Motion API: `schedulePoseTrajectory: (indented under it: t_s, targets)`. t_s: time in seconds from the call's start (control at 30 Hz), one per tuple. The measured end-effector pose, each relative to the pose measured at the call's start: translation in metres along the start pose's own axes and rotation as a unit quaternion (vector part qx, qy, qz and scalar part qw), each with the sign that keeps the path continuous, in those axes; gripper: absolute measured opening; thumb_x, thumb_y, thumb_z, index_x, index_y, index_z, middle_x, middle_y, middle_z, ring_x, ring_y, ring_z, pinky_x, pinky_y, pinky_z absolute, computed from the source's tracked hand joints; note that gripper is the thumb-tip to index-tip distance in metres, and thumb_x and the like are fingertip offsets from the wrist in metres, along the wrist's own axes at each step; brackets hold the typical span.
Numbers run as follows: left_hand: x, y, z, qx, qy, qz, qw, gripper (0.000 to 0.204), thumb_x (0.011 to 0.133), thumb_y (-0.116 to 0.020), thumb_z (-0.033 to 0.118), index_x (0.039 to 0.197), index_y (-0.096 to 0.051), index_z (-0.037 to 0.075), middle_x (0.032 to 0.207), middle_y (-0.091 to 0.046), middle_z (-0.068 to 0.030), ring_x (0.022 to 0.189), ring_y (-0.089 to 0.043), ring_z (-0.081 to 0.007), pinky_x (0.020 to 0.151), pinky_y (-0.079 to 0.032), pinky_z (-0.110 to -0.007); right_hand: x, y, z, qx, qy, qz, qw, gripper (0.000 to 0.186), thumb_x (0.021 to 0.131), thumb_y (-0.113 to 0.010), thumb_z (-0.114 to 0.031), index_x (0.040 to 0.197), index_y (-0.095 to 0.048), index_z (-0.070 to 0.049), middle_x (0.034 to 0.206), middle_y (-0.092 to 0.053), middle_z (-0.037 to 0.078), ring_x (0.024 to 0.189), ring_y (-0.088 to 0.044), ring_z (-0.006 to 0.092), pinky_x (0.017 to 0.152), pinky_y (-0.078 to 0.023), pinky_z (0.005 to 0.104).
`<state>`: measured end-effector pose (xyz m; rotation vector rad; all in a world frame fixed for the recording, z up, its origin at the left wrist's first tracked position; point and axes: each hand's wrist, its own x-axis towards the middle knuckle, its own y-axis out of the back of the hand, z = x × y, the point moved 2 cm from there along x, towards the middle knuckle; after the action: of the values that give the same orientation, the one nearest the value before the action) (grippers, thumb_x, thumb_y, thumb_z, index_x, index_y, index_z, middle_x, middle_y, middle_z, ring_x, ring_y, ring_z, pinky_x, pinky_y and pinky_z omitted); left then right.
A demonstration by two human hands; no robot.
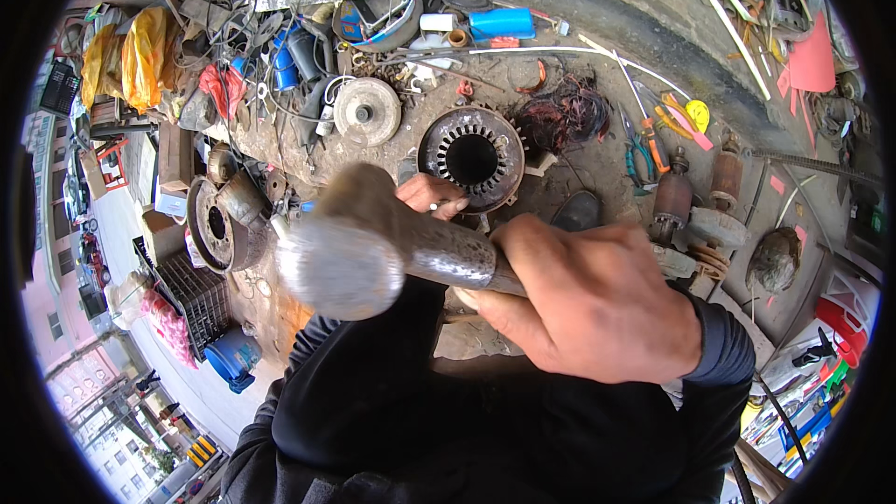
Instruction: The person uses a hammer and a metal rod to tap around the inner circumference of a cylindrical motor stator. They then use pliers to pull and remove copper wire coils from the stator slots.
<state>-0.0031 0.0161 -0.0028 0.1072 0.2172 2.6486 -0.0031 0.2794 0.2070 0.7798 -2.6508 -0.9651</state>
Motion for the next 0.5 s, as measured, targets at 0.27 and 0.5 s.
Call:
schedulePoseTrajectory:
  t_s: [0.27,0.5]
  targets:
    - [0.000,0.000,0.009,0.268,-0.133,0.045,0.953,0.037,0.071,-0.089,0.010,0.105,-0.076,0.004,0.100,-0.075,-0.0103,0.090,-0.074,-0.0319,0.079,-0.061,-0.041,-0.008,-0.020,0.025,-0.048,-0.119,-0.097,0.987,0.036,0.100,-0.077,-0.034,0.101,-0.060,-0.002,0.069,-0.065,0.020,0.064,-0.066,0.0463,0.064,-0.049,0.0544]
    - [0.005,-0.003,0.024,0.155,-0.090,0.121,0.976,0.013,0.089,-0.086,0.002,0.094,-0.075,0.001,0.094,-0.077,-0.0108,0.083,-0.076,-0.0268,0.074,-0.060,-0.037,-0.009,-0.004,0.030,0.026,-0.119,0.052,0.991,0.031,0.104,-0.075,-0.027,0.098,-0.058,-0.001,0.069,-0.065,0.019,0.063,-0.068,0.0435,0.058,-0.050,0.0502]
